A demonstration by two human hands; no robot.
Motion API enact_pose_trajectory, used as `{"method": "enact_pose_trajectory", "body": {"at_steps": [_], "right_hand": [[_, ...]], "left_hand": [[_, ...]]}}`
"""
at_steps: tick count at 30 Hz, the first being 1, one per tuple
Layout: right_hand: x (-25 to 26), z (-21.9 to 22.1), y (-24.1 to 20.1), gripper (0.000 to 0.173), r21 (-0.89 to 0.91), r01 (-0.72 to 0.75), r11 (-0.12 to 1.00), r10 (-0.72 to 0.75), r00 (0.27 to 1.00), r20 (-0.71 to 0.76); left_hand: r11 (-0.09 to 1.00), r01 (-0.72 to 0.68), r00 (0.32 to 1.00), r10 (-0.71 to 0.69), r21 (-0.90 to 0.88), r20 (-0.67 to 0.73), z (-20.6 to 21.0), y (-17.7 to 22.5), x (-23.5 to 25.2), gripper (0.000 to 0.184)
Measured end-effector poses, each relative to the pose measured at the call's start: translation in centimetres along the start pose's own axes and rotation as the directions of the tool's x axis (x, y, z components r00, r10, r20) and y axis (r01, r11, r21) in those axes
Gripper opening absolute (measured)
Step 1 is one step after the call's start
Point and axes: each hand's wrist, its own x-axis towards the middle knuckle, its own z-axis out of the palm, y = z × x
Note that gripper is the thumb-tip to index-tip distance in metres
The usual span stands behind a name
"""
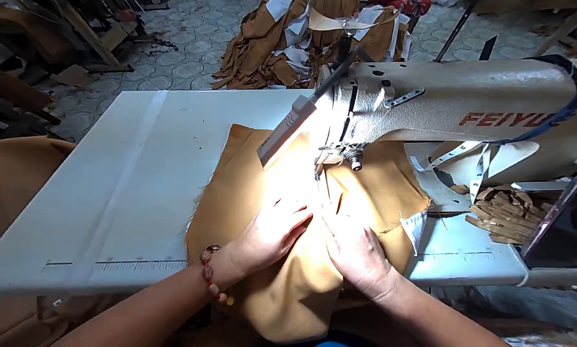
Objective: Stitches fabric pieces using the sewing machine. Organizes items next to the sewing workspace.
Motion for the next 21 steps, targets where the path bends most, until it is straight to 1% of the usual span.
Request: {"method": "enact_pose_trajectory", "body": {"at_steps": [2, 6, 9, 11, 13, 15, 18, 21], "right_hand": [[0.0, 0.0, -0.2, 0.030, -0.031, -0.012, 0.999, 0.013, 0.999, 0.035], [0.1, -0.3, -0.4, 0.034, -0.093, -0.027, 0.995, 0.040, 0.988, 0.147], [0.7, -0.5, -0.4, 0.034, -0.084, -0.053, 0.995, 0.072, 0.970, 0.231], [1.9, -1.1, -0.4, 0.036, -0.063, -0.133, 0.989, 0.146, 0.926, 0.347], [3.3, -1.0, -0.1, 0.037, -0.073, -0.174, 0.982, 0.189, 0.901, 0.391], [4.7, -1.1, -0.1, 0.036, -0.108, -0.212, 0.971, 0.238, 0.857, 0.457], [5.8, -0.8, 0.3, 0.036, -0.110, -0.207, 0.972, 0.234, 0.861, 0.451], [6.2, -1.0, 0.3, 0.036, -0.130, -0.211, 0.969, 0.248, 0.836, 0.489]], "left_hand": [[1.000, 0.021, 0.999, -0.021, -0.005, 0.028, 0.1, 0.0, -0.2, 0.036], [0.999, 0.042, 0.996, -0.043, 0.011, 0.083, 0.7, -0.1, -0.5, 0.042], [0.999, 0.044, 0.993, -0.044, 0.005, 0.113, 0.7, -0.7, -0.3, 0.044], [0.999, 0.038, 0.993, -0.039, 0.010, 0.114, 0.7, -1.4, 0.1, 0.045], [0.999, 0.029, 0.993, -0.032, 0.021, 0.114, 0.7, -2.2, 0.9, 0.045], [0.999, 0.021, 0.993, -0.024, 0.029, 0.115, 0.6, -3.1, 1.6, 0.045], [0.999, 0.022, 0.991, -0.026, 0.031, 0.129, 0.4, -4.0, 2.4, 0.045], [0.999, 0.026, 0.988, -0.031, 0.037, 0.152, 0.4, -4.4, 2.8, 0.045]]}}
